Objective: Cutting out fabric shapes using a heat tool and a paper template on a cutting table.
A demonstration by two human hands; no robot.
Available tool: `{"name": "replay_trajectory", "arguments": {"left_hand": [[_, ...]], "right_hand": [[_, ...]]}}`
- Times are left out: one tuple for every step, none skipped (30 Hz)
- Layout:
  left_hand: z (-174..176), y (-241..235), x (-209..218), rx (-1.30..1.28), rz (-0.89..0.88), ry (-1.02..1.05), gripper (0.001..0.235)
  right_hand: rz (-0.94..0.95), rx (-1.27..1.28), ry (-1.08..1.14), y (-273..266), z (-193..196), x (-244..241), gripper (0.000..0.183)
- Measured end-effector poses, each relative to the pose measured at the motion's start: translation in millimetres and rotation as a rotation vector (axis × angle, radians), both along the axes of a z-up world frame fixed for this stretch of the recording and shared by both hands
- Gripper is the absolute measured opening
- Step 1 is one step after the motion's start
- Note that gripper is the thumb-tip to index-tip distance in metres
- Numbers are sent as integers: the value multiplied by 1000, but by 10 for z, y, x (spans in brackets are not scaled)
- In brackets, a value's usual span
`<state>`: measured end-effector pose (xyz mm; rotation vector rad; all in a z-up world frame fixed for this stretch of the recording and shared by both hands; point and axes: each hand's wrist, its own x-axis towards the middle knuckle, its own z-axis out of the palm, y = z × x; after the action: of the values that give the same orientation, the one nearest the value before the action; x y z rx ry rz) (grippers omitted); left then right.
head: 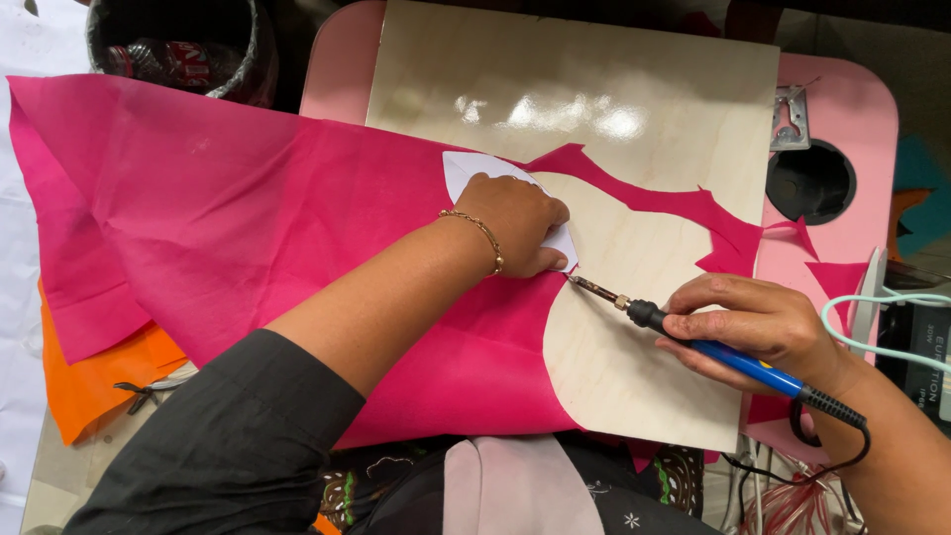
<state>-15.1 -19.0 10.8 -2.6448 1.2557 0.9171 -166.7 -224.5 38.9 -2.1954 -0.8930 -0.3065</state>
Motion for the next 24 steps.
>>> {"name": "replay_trajectory", "arguments": {"left_hand": [[-3,-1,0,0,0,0,36],[-5,-2,0,0,-1,-5,37],[-9,-2,0,0,-1,-11,37],[-9,-1,1,0,-1,-11,37],[-10,-2,1,-1,1,-9,37],[-10,-2,1,-2,3,-8,36],[-8,-4,2,-2,2,-8,36],[-5,-5,2,-1,4,-5,36],[-3,-5,1,0,6,-3,36],[-7,-5,1,1,6,-3,36],[-10,-5,1,0,8,-3,35],[-13,-5,2,-2,9,-3,35],[-5,-5,0,-1,9,-3,35],[2,-4,-1,4,6,-2,35],[9,-4,-1,10,3,-1,36],[4,-6,-1,11,3,-1,36],[1,-7,-1,10,3,-4,36],[-1,-7,0,9,2,-7,36],[-4,-5,-1,9,2,-7,36],[-7,-3,-2,3,4,-5,36],[-9,0,-3,-3,6,-3,35],[-21,0,-4,-3,7,-4,35],[-33,0,-7,-4,7,-12,36],[-43,-1,-12,-5,7,-20,37]], "right_hand": [[0,0,0,-5,-2,-1,19],[-1,-2,-5,-9,-4,-2,19],[-1,-4,-10,-12,-6,-2,20],[-1,-4,-10,-14,-9,-5,20],[-5,1,-6,-16,-11,-10,21],[-9,5,-2,-19,-13,-14,21],[-9,5,-2,-24,-15,-17,21],[-14,-3,-7,-28,-17,-20,22],[-19,-11,-13,-31,-20,-23,22],[-19,-11,-13,-33,-19,-22,22],[-10,-4,-10,-34,-18,-20,22],[-1,3,-7,-36,-17,-19,22],[-1,3,-7,-36,-15,-21,22],[-6,-1,-3,-36,-13,-23,22],[-10,-4,1,-37,-12,-24,22],[-10,-4,1,-40,-13,-28,22],[-17,-7,4,-42,-12,-31,22],[-24,-9,6,-43,-11,-34,23],[-23,-9,6,-41,-5,-32,23],[-18,-4,6,-39,0,-29,22],[-13,1,5,-37,6,-28,21],[-12,1,4,-38,9,-31,21],[-12,9,6,-40,13,-37,21],[-12,17,7,-41,19,-45,21]]}}
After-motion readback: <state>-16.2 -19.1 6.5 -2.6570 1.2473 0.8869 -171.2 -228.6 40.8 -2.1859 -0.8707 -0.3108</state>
